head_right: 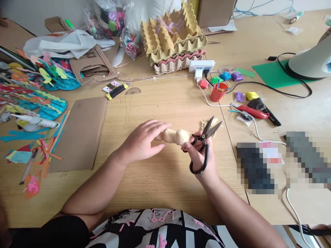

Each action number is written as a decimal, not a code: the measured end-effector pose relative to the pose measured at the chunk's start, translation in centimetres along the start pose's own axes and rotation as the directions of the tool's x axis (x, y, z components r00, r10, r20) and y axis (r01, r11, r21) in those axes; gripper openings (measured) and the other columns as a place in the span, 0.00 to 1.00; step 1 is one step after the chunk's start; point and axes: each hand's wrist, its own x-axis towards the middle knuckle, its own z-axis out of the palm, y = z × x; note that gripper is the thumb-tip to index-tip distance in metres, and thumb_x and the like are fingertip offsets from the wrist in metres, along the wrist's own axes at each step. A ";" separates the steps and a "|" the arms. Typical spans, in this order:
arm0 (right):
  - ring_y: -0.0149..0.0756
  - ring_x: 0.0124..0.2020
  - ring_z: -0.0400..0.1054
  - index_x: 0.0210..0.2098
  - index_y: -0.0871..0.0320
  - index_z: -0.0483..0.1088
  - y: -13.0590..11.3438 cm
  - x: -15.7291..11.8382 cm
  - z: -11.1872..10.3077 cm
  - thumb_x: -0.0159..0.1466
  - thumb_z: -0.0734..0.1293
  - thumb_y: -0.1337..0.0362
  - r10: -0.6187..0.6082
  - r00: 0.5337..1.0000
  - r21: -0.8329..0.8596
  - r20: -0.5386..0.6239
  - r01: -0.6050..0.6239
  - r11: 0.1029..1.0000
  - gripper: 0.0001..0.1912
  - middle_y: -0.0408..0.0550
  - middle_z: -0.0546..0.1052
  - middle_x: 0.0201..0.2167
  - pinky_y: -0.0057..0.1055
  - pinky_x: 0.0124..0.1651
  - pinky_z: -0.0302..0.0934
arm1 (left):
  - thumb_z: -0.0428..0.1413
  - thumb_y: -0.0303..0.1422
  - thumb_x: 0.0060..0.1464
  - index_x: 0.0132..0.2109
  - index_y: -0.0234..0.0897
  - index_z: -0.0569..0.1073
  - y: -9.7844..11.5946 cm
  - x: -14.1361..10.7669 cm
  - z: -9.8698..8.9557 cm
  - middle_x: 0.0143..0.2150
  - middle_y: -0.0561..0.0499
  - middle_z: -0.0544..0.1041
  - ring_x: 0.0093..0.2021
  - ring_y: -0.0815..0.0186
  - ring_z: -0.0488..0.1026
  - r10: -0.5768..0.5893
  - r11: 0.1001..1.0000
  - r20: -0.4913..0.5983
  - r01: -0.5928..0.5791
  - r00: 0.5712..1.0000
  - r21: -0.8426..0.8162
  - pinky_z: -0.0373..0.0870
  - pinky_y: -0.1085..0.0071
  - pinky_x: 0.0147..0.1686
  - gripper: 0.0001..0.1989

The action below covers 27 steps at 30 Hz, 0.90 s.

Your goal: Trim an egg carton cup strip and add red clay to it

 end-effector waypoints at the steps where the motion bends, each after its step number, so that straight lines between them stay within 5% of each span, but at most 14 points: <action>1: 0.34 0.31 0.71 0.49 0.46 0.63 0.0 -0.1 0.0 0.60 0.80 0.56 -0.014 1.000 -0.012 -0.008 0.014 1.000 0.26 0.38 0.69 0.35 0.40 0.41 0.73 | 0.65 0.30 0.60 0.71 0.39 0.66 0.5 0.1 0.1 0.66 0.41 0.78 0.67 0.50 0.74 0.005 1.000 0.003 -0.005 1.000 0.002 0.72 0.48 0.68 0.34; 4: 0.36 0.33 0.73 0.50 0.45 0.62 0.2 -0.6 0.0 0.64 0.77 0.54 -0.065 0.998 -0.096 0.018 0.066 0.993 0.24 0.40 0.70 0.37 0.43 0.44 0.74 | 0.66 0.35 0.61 0.71 0.38 0.66 1.7 0.2 0.5 0.65 0.40 0.78 0.65 0.48 0.74 0.005 0.996 -0.041 -0.001 0.999 0.093 0.74 0.47 0.65 0.35; 7: 0.38 0.33 0.74 0.50 0.46 0.62 0.2 -0.9 -0.1 0.65 0.77 0.51 -0.099 0.989 -0.166 0.113 0.117 0.979 0.23 0.41 0.72 0.36 0.43 0.42 0.73 | 0.62 0.34 0.66 0.66 0.38 0.73 2.0 0.3 0.9 0.59 0.41 0.82 0.58 0.51 0.77 0.048 0.973 -0.101 -0.024 0.994 0.228 0.77 0.52 0.57 0.23; 10: 0.39 0.32 0.72 0.49 0.47 0.64 -0.5 -0.1 -1.0 0.66 0.77 0.49 -0.122 0.978 -0.292 0.168 0.168 0.942 0.22 0.44 0.74 0.35 0.41 0.37 0.69 | 0.58 0.27 0.68 0.60 0.39 0.78 1.3 0.2 1.1 0.59 0.44 0.83 0.55 0.55 0.78 0.112 0.957 -0.108 -0.078 0.988 0.281 0.77 0.55 0.55 0.16; 14: 0.38 0.30 0.67 0.51 0.48 0.64 -1.5 2.7 -3.7 0.61 0.80 0.51 -0.139 0.984 -0.560 0.115 0.180 0.809 0.28 0.41 0.73 0.32 0.38 0.35 0.62 | 0.56 0.21 0.66 0.58 0.42 0.80 -1.0 0.0 1.8 0.61 0.48 0.82 0.58 0.56 0.77 0.176 0.950 -0.047 -0.157 0.983 0.270 0.79 0.59 0.53 0.18; 18: 0.35 0.26 0.64 0.53 0.51 0.68 -1.7 3.9 -5.2 0.63 0.76 0.57 -0.003 0.987 -0.803 0.159 0.131 0.582 0.22 0.39 0.72 0.29 0.35 0.32 0.58 | 0.57 0.23 0.67 0.53 0.44 0.82 -3.3 -0.2 2.8 0.61 0.47 0.81 0.61 0.56 0.77 0.182 0.956 -0.031 -0.169 0.983 0.240 0.80 0.60 0.52 0.15; 21: 0.35 0.25 0.63 0.50 0.51 0.72 -1.4 2.8 -4.1 0.62 0.74 0.61 0.181 0.940 -0.850 0.290 0.166 0.500 0.17 0.38 0.71 0.26 0.33 0.30 0.55 | 0.58 0.21 0.64 0.53 0.44 0.83 -4.3 -0.2 2.6 0.60 0.46 0.81 0.60 0.56 0.76 0.187 0.961 -0.076 -0.166 0.979 0.222 0.79 0.59 0.55 0.16; 24: 0.35 0.27 0.66 0.50 0.51 0.71 -0.7 1.4 -2.4 0.62 0.74 0.59 0.300 0.896 -0.752 0.327 0.054 0.657 0.18 0.38 0.72 0.27 0.32 0.32 0.59 | 0.58 0.20 0.63 0.54 0.47 0.82 -4.8 -0.3 1.7 0.61 0.47 0.81 0.58 0.55 0.75 0.150 0.968 -0.087 -0.128 0.985 0.216 0.78 0.56 0.55 0.19; 27: 0.37 0.34 0.74 0.53 0.52 0.68 0.0 0.8 -1.1 0.62 0.76 0.52 0.394 0.824 -0.429 0.408 -0.208 0.879 0.24 0.44 0.79 0.34 0.34 0.37 0.68 | 0.58 0.21 0.63 0.54 0.46 0.82 -4.9 -0.3 0.6 0.60 0.47 0.81 0.56 0.56 0.75 0.132 0.973 -0.127 -0.103 0.983 0.208 0.77 0.55 0.56 0.18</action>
